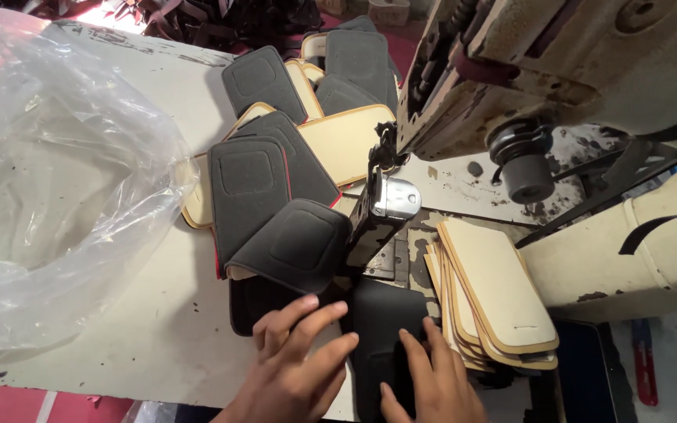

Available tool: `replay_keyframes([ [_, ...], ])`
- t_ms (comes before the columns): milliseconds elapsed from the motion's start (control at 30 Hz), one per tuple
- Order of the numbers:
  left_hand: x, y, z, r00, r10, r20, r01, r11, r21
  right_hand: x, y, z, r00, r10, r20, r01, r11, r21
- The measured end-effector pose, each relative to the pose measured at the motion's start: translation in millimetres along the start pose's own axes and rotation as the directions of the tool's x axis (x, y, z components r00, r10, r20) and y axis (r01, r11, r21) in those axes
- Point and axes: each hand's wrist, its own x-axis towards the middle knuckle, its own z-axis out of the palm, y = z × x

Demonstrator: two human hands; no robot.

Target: The person uses a sewing machine to stitch the edges of beige and black car mat pieces. They repeatedly feed each piece under the needle, guide it through, and stack the finished items. Red mat pieces are briefly handled and set aside.

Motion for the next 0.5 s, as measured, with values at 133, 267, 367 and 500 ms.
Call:
replay_keyframes([
  [133, 9.0, 7.7, -2.5, 0.981, -0.087, 0.176, 0.123, 0.97, -0.208, -0.8, 1.5, 5.5, 0.981, -0.106, -0.164, 0.127, 0.984, 0.123],
  [267, 0.4, 6.6, 20.7, 0.883, -0.258, 0.393, 0.3, 0.953, -0.047, 2.5, -18.9, -14.2, 0.986, -0.036, -0.164, 0.089, 0.94, 0.328],
  [367, 11.6, 7.7, 29.3, 0.679, -0.519, 0.519, 0.712, 0.637, -0.296, -0.7, -23.9, -14.6, 0.928, -0.036, -0.372, 0.208, 0.876, 0.435],
  [500, 25.4, 11.6, 23.6, 0.521, -0.526, 0.672, 0.708, -0.173, -0.685, -14.5, -13.2, 0.0, 0.87, 0.049, -0.49, 0.328, 0.685, 0.65],
])
